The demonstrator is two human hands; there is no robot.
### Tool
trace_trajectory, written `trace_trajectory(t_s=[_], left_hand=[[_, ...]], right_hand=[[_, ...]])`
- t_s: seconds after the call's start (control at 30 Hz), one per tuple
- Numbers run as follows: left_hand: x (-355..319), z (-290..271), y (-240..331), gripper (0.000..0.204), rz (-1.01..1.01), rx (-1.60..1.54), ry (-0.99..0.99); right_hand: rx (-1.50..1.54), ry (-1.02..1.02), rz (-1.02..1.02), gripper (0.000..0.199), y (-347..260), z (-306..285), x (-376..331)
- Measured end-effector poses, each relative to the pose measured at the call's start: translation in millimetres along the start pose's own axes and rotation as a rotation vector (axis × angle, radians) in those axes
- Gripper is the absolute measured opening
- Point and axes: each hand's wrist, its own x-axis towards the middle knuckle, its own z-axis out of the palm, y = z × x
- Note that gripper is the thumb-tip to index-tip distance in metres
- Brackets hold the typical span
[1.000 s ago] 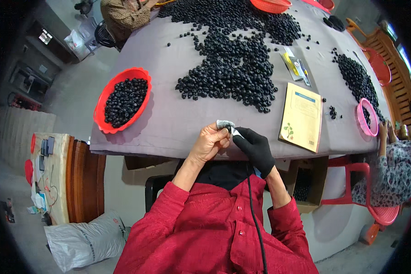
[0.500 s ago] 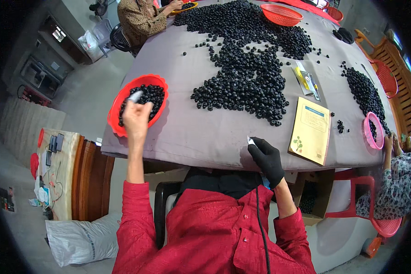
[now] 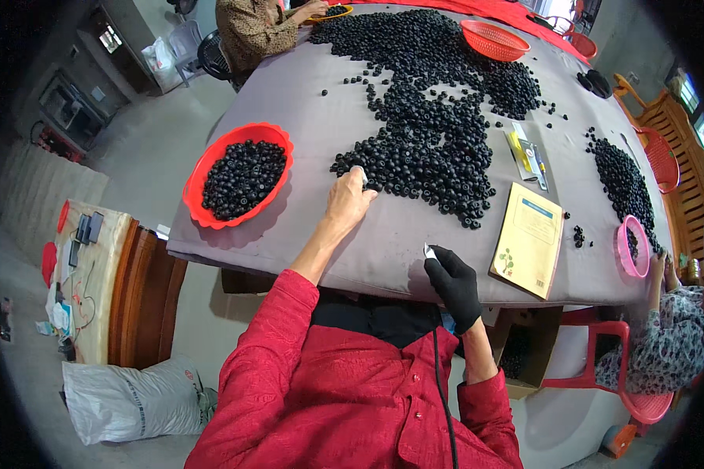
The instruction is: The person wipes small black plastic components clean with a small cloth.
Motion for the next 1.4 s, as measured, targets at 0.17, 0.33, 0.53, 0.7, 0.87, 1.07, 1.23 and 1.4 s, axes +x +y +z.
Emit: trace_trajectory(t_s=[0.17, 0.33, 0.53, 0.7, 0.87, 1.07, 1.23, 1.4], left_hand=[[0, 0, 0, 0.025, 0.041, -0.042, -0.069], [-22, -4, 1, 0.013, -0.021, -0.428, -0.135], [-76, 7, 56, 0.011, -0.455, -1.410, -0.503], [-89, 25, 73, 0.012, -0.419, -1.681, -0.780], [-89, 25, 72, 0.010, -0.392, -1.650, -0.793], [-87, 24, 72, 0.007, -0.438, -1.645, -0.844], [-93, 29, 70, 0.009, -0.434, -1.755, -0.666], [-95, 30, 67, 0.011, -0.469, -1.831, -0.582]], right_hand=[[0.028, 0.000, -0.044, 0.036, 5, -3, 1], [0.024, -0.013, 0.020, 0.036, 2, -5, 2], [0.106, 0.142, -0.095, 0.034, 5, 2, 6], [0.041, 0.207, -0.165, 0.034, 9, 4, 9], [0.028, 0.180, -0.135, 0.035, 10, 2, 9], [0.020, 0.168, -0.161, 0.032, 9, 1, 9], [0.093, 0.180, -0.165, 0.035, 15, -2, 10], [0.167, 0.061, -0.013, 0.030, 6, -2, 0]])
